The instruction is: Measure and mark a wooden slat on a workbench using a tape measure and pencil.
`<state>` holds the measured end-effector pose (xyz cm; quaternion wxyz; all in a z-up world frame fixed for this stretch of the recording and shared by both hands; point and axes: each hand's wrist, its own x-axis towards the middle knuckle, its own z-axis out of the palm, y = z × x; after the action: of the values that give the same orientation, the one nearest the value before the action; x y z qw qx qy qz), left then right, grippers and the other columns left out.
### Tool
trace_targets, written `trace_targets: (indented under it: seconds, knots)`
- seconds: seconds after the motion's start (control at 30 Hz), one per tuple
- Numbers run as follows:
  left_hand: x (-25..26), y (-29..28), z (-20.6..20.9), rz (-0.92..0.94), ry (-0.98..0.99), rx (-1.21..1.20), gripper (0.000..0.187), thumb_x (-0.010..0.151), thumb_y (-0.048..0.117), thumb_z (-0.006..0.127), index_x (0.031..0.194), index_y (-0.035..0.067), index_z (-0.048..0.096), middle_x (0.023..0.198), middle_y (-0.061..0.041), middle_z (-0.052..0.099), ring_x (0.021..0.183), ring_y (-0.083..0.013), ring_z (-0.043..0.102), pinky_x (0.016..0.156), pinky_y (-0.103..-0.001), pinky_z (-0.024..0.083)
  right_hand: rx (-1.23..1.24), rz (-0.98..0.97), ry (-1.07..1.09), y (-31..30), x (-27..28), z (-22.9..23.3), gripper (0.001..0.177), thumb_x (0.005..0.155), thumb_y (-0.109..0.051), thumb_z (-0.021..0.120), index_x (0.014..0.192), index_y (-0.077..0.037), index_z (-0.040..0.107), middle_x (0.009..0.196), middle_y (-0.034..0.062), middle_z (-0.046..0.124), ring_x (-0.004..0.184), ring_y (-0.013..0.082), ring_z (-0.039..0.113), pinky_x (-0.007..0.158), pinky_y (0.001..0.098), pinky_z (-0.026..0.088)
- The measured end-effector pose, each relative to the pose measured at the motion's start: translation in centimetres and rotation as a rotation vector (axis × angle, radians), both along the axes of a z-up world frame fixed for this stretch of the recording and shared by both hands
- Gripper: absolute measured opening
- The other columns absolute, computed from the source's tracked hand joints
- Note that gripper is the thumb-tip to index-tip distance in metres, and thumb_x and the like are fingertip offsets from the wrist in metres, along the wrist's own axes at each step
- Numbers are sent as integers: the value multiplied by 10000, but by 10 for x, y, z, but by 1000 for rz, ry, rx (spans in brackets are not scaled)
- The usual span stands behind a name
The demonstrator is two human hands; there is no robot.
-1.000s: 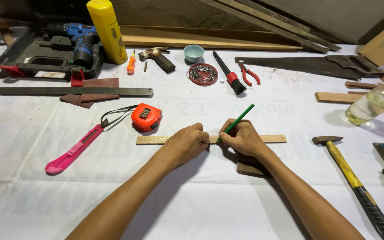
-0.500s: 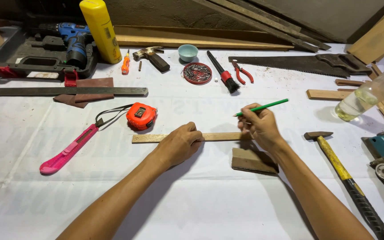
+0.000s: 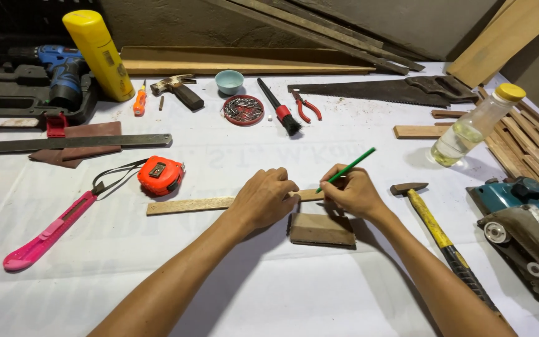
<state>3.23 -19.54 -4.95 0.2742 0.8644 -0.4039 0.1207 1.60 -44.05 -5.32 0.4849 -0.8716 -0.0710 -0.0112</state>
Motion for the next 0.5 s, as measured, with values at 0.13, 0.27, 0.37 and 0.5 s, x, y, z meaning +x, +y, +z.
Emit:
trace_targets:
  seconds: [0.13,0.27,0.37,0.5]
  knots:
    - [9,-8,-7,-22,-53,104,110,830,196,767,829,86,750,845,-59,637,808,-235,613,769,-407,495,63,43,-9,-2,21,-13,87,880,-85,676,822,-22,667,594,72,695,424,107,580,373,241,424]
    - [13,-10,-18,-38,-24,-71,131,783,194,776,772,98,687,809,-36,614,776,-215,599,739,-379,507,110,131,-62,-6,21,-21,108,850,-90,670,765,-34,633,601,43,691,503,90,647,462,235,529]
    - [12,-11,-17,-6,-1,-54,146,785,203,780,753,107,675,788,-27,610,751,-205,592,726,-375,505,17,135,-73,-7,20,-21,117,831,-108,677,741,-41,643,573,49,685,481,102,617,458,256,500]
    - [13,-12,-17,9,24,-23,137,797,201,772,747,116,677,772,-15,610,725,-193,586,711,-366,505,29,140,-58,-4,18,-17,119,831,-115,678,737,-48,652,585,38,694,489,98,624,457,263,510]
